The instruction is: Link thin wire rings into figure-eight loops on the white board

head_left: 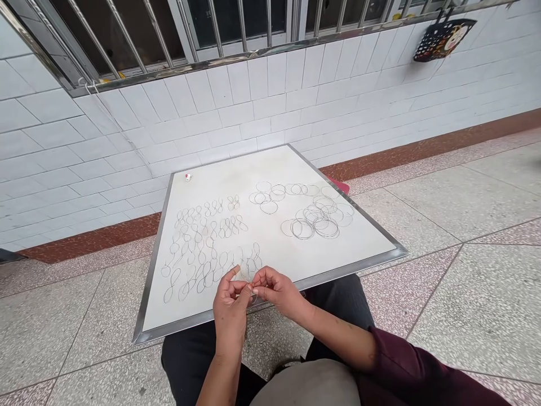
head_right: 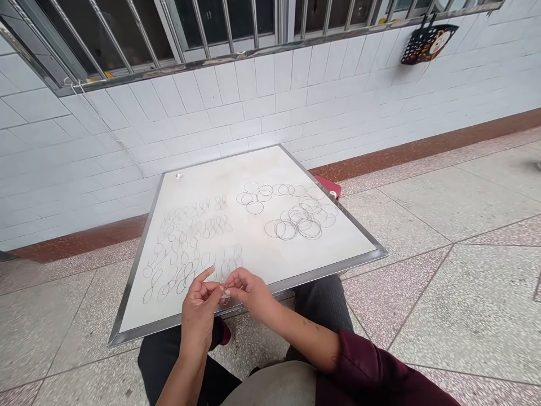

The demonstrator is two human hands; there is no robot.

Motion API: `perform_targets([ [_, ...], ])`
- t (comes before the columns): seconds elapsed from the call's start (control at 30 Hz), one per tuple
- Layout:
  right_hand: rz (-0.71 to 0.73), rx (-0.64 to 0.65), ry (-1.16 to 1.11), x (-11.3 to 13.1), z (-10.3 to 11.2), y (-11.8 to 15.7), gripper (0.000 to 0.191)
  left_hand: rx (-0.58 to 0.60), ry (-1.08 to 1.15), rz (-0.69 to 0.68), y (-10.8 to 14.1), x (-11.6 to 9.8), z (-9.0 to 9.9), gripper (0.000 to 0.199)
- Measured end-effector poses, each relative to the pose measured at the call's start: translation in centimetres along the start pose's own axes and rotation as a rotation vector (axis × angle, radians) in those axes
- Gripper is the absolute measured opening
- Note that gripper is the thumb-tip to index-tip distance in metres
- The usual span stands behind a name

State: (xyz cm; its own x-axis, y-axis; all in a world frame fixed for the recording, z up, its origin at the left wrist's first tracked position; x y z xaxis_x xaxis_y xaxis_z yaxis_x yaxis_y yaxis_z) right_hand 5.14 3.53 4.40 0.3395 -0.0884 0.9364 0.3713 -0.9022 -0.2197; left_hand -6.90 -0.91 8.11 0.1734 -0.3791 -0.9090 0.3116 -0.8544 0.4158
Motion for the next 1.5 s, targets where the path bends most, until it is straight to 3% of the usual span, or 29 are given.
perform_targets([
  [0.37, -0.138, 0.12, -0.075, 0.8, 0.4, -0.1, 0.035, 0.05, -0.125, 0.006, 1.1, 0.0, -0.8, 0.069],
  [0.7, -0.219, 0.152, -0.159, 0.8, 0.6, -0.1, 0.032, 0.133, -0.096, 0.075, 0.9, 1.1, -0.5, 0.065],
  [1.0, -0.19, 0.166, -0.2, 0.9, 0.6, -0.1, 0.03, 0.121, -0.042, 0.107, 0.4, 2.2, -0.4, 0.067],
  [1.5, -0.209, 0.195, -0.28, 0.5, 0.6, 0.0, 0.03, 0.174, -0.056, 0.172, 0.5, 1.8, -0.6, 0.073],
])
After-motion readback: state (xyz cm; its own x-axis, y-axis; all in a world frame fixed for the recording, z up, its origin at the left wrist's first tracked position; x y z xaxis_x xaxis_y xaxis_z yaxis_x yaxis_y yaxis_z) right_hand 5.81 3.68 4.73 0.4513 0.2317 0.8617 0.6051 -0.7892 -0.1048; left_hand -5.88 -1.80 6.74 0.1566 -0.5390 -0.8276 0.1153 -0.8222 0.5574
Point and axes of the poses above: each hand's wrist, its own y-axis away from the middle knuckle, its own z-axis out of the back of the hand, x = y × z, the point moved 6 cm from there along -y, towards the middle knuckle, and after that the axes turned 15 degrees about z, right-handed, at the moved point
